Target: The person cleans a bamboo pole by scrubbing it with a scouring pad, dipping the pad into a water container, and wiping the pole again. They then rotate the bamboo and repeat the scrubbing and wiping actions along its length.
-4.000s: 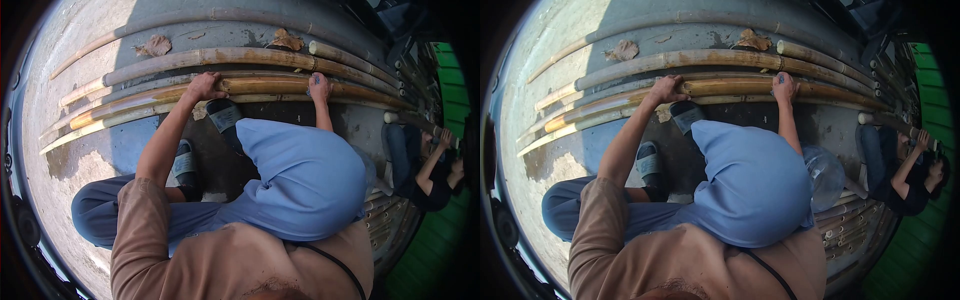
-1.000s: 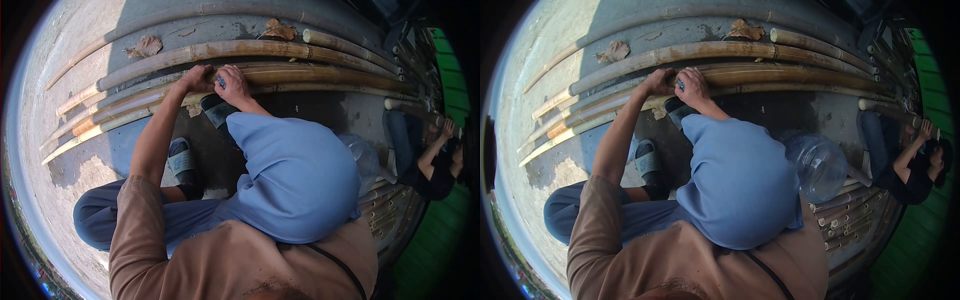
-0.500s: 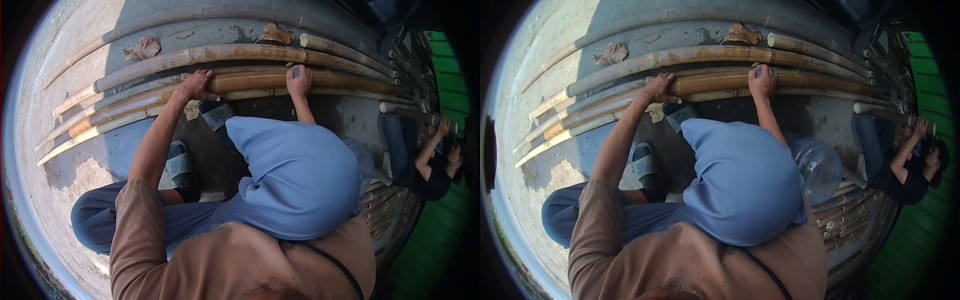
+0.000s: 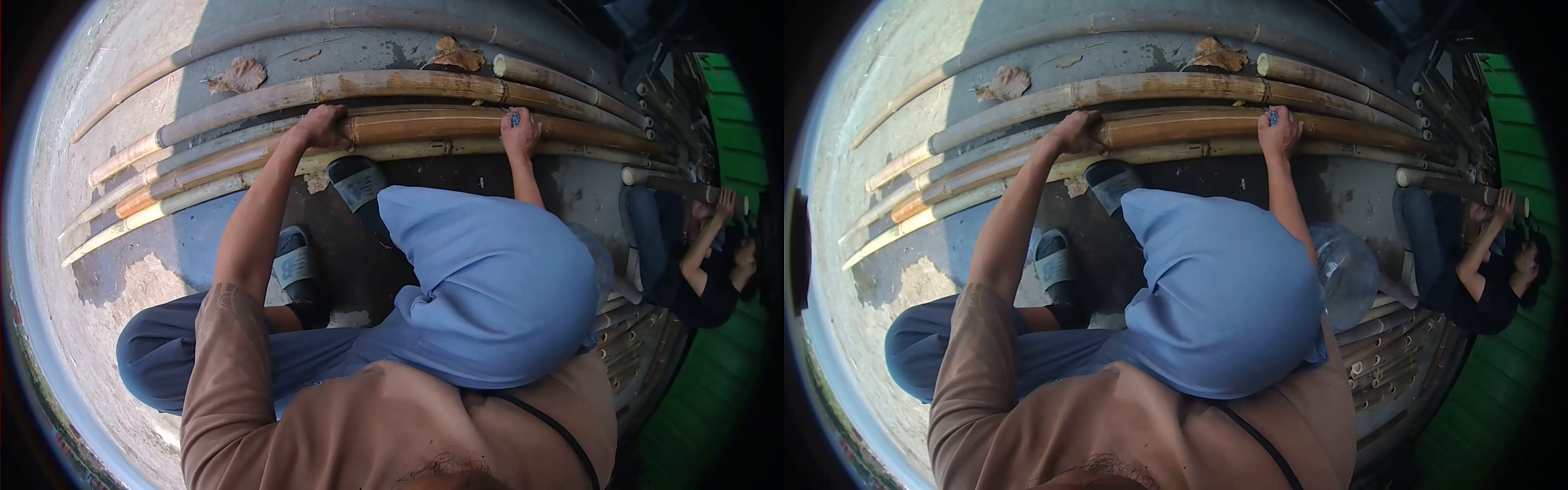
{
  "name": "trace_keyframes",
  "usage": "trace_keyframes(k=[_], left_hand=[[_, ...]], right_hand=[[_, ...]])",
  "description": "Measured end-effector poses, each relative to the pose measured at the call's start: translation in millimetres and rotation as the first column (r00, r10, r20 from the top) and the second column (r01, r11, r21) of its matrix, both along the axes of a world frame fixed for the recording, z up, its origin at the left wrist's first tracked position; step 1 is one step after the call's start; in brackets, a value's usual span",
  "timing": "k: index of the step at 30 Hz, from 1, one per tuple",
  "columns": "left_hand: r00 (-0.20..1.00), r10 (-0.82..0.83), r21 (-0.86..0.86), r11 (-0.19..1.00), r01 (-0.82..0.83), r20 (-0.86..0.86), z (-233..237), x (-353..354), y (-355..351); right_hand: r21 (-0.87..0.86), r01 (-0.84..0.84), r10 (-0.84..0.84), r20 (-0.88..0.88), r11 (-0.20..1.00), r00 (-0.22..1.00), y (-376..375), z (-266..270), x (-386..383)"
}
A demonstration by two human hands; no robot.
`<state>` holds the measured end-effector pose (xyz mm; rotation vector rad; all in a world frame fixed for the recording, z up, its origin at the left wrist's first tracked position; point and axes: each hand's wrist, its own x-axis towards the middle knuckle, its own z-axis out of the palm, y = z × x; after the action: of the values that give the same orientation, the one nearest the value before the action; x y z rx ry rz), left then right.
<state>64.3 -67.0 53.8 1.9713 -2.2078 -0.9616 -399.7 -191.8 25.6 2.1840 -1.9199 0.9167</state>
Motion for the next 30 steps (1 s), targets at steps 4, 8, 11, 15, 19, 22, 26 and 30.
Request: trace_keyframes(k=[4,8,11,15,19,22,26,30], left_hand=[[0.995,-0.050,-0.052,0.998,0.046,-0.085,-14.5,9.9,-7.4],[0.993,-0.064,0.045,0.997,0.068,-0.097,-7.6,10.2,-9.7],[0.989,-0.066,0.020,0.997,0.069,-0.130,-18.7,12.0,-6.2],[0.994,-0.062,-0.048,0.997,0.058,-0.087,-17.7,14.6,-4.6],[0.993,-0.070,0.047,0.996,0.074,-0.092,-4.8,7.4,-6.5],[0.988,-0.089,-0.036,0.996,0.085,-0.123,-19.4,12.6,-11.9],[0.993,-0.062,0.033,0.997,0.066,-0.105,0.5,10.4,-9.3],[0.982,-0.076,0.055,0.995,0.087,-0.172,3.2,10.8,-7.2]], right_hand=[[-0.027,-0.221,0.222,0.053,0.975,0.974,16.5,-9.1,66.2],[0.015,-0.642,0.618,0.250,0.767,0.745,101.4,-4.4,234.2],[0.056,-0.691,0.654,0.275,0.721,0.705,103.3,-2.0,227.0],[-0.016,-0.383,0.379,0.194,0.923,0.905,43.9,-1.3,112.4],[-0.231,-0.013,0.020,0.027,0.973,0.999,-14.9,-26.9,-32.4],[-0.258,0.013,-0.008,0.022,0.966,1.000,8.3,-23.5,12.2],[-0.148,-0.485,0.507,0.195,0.862,0.840,93.2,-11.1,176.9],[-0.066,-0.699,0.697,0.192,0.712,0.691,122.1,-9.5,240.6]])
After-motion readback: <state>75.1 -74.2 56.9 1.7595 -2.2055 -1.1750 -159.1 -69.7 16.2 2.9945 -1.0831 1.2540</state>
